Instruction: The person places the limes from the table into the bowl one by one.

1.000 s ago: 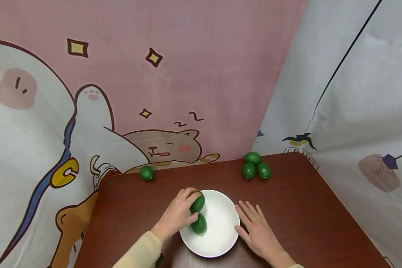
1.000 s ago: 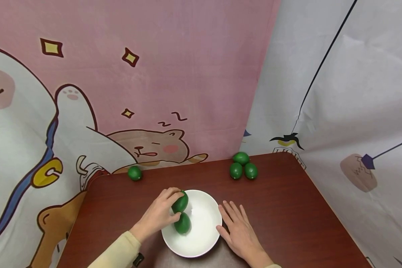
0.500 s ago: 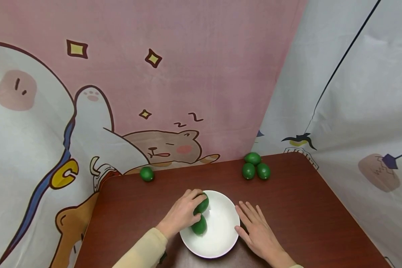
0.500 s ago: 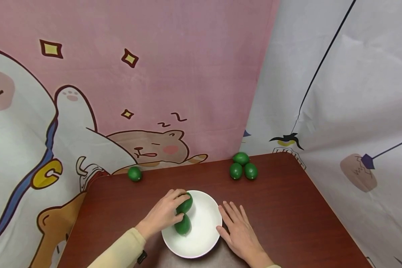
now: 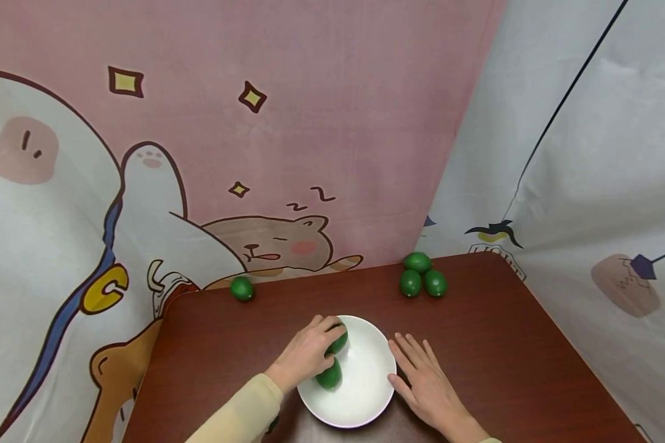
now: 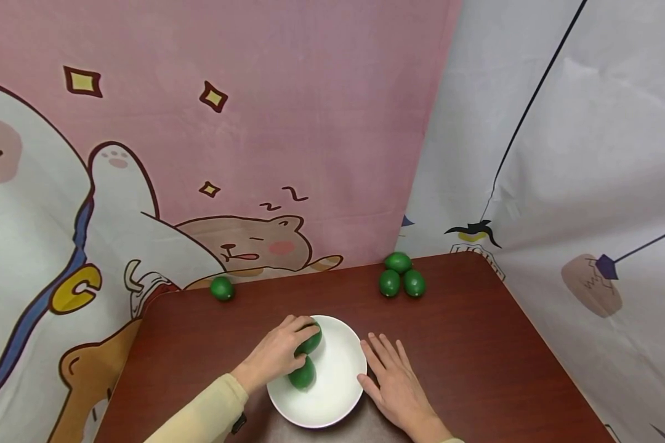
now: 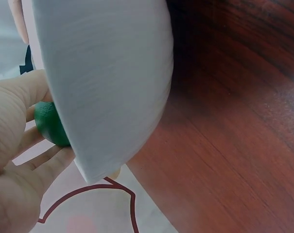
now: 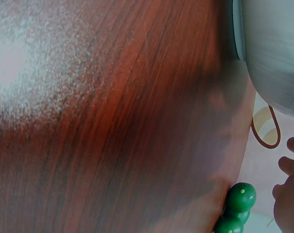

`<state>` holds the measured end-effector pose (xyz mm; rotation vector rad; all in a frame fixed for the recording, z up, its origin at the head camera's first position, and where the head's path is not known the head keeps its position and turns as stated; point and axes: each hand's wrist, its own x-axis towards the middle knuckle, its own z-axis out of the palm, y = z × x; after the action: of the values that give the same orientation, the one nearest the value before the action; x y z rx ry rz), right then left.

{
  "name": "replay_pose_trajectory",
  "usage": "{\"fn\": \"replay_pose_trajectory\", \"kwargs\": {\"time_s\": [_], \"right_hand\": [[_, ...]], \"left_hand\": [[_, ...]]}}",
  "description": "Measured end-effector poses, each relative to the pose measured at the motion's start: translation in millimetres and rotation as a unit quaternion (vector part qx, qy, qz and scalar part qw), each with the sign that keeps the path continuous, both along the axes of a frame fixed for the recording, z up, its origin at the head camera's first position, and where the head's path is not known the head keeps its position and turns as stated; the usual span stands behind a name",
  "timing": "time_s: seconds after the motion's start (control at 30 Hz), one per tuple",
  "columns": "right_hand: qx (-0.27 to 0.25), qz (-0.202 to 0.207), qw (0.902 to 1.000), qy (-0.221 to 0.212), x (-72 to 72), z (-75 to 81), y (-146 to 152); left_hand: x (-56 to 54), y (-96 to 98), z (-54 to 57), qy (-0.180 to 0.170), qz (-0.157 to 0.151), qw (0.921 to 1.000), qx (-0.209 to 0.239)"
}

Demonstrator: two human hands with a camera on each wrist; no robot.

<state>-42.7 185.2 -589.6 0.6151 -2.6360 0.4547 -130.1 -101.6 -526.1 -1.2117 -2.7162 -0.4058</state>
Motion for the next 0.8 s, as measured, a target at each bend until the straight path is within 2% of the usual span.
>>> {"fn": "replay_pose_trajectory", "kwargs": {"time_s": [0.17, 0.57, 0.8], "right_hand": [[-0.002, 0.002, 1.0, -0.005, -0.1, 1.1, 0.0], [-0.001, 0.0, 0.9999, -0.014, -0.4, 2.4, -0.7], [-0.002, 0.001, 0.9999, -0.015, 0.4, 2.2, -0.5]], "left_hand": [[-1.2, 0.3, -3.4, 0.002, -0.005, 1.0, -0.006], [-2.0, 1.3, -4.0, -0.022, -0.014, 0.9984, -0.05], [-2.1, 3.8, -2.7, -0.013, -0.028, 0.9966, -0.076]]}}
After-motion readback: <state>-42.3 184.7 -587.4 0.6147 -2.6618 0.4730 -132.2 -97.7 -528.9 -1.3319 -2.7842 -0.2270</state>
